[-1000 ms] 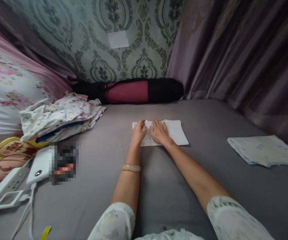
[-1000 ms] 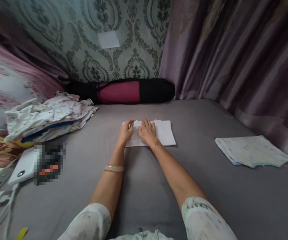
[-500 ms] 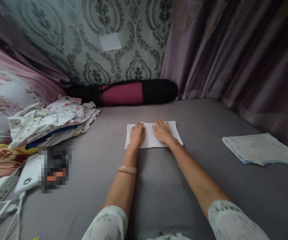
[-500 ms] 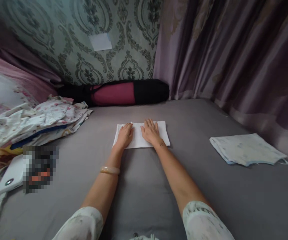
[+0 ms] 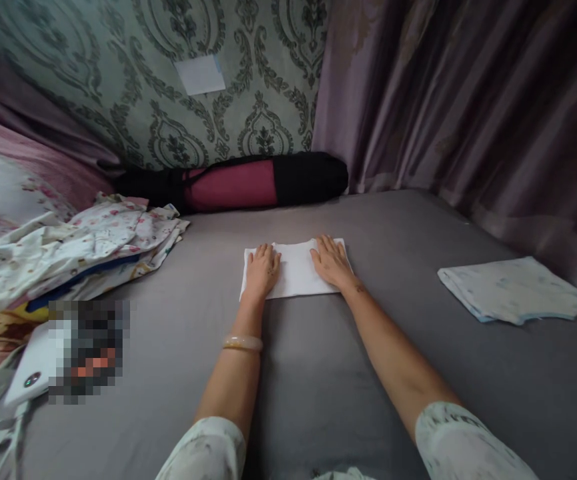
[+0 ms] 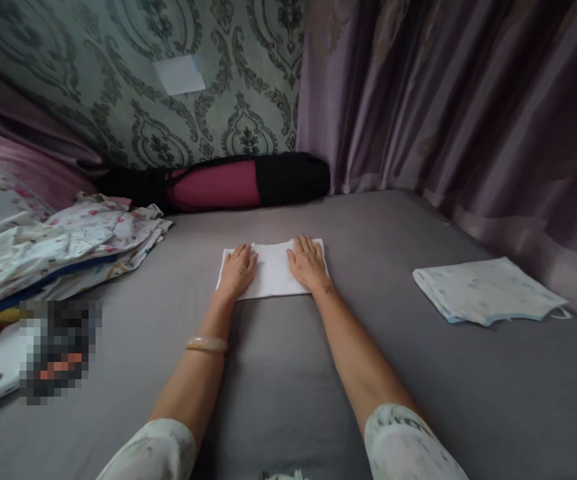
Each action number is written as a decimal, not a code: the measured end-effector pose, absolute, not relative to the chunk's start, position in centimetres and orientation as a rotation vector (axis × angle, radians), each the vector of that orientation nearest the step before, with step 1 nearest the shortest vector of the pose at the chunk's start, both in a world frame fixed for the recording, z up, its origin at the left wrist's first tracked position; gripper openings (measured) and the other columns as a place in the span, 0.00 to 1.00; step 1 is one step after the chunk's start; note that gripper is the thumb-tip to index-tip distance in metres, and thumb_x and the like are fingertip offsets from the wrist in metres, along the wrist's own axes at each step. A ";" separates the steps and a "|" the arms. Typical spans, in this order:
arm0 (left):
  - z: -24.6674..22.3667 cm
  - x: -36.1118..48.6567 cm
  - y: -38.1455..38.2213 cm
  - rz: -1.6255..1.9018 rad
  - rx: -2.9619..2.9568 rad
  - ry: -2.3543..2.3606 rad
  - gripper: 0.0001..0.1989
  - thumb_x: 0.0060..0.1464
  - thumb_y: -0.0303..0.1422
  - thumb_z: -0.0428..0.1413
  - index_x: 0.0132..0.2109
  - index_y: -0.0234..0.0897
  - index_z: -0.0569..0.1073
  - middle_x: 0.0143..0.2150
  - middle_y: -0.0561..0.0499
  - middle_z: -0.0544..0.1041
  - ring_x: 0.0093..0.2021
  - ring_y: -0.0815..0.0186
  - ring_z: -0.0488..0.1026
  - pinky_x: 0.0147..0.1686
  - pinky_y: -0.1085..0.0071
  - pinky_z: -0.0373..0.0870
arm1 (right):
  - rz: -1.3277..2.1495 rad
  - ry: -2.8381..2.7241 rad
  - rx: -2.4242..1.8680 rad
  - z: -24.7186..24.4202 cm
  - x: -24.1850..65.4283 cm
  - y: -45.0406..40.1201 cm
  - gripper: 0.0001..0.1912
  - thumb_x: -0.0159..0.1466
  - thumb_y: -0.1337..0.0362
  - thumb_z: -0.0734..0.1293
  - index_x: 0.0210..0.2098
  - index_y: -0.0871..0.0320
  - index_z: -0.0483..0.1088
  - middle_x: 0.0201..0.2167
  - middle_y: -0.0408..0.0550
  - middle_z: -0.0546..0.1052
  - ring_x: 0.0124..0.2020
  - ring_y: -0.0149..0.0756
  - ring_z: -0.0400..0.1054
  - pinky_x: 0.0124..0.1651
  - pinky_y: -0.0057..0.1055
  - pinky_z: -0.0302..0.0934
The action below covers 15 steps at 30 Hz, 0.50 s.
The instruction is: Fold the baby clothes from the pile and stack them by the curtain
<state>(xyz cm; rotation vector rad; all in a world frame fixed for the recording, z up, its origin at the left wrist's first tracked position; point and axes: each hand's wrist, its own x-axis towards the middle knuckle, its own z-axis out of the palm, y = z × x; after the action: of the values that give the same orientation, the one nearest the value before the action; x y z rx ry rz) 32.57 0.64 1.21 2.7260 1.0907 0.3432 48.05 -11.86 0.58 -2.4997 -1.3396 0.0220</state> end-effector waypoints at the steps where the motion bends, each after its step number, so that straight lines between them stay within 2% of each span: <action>1: 1.2 32.4 0.6 0.352 2.721 1.138 0.25 0.67 0.39 0.38 0.64 0.32 0.61 0.68 0.41 0.59 0.69 0.57 0.53 0.66 0.56 0.47 | -0.007 -1.311 -2.521 0.5 48.2 -12.2 0.32 0.71 0.56 0.46 0.67 0.69 0.51 0.69 0.59 0.51 0.70 0.46 0.40 0.69 0.46 0.34; 9: 0.5 32.0 0.8 0.254 2.734 1.250 0.27 0.67 0.40 0.35 0.64 0.29 0.61 0.68 0.40 0.58 0.69 0.55 0.51 0.66 0.53 0.46 | -0.056 -1.247 -2.598 -0.3 48.9 -13.1 0.31 0.71 0.56 0.47 0.66 0.72 0.53 0.68 0.60 0.54 0.69 0.47 0.42 0.67 0.45 0.39; 13: 1.5 32.9 -2.0 0.354 2.791 1.289 0.29 0.67 0.40 0.34 0.64 0.26 0.62 0.67 0.37 0.59 0.69 0.53 0.52 0.66 0.52 0.44 | -0.154 -1.235 -2.566 0.6 47.2 -12.6 0.29 0.71 0.57 0.47 0.65 0.68 0.56 0.68 0.61 0.54 0.69 0.48 0.42 0.67 0.52 0.34; 15: 1.6 33.6 -3.7 0.390 2.831 1.234 0.29 0.67 0.40 0.33 0.64 0.25 0.61 0.68 0.37 0.57 0.69 0.53 0.50 0.67 0.52 0.44 | -0.217 -1.284 -2.510 1.0 45.6 -12.2 0.29 0.71 0.59 0.48 0.65 0.67 0.56 0.68 0.60 0.53 0.69 0.48 0.41 0.67 0.53 0.32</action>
<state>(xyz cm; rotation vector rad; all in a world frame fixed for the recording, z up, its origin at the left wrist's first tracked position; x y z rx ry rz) 33.57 -3.73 1.59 2.8306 1.2335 0.3899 45.63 -12.16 1.01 -2.5100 -1.2838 -0.2173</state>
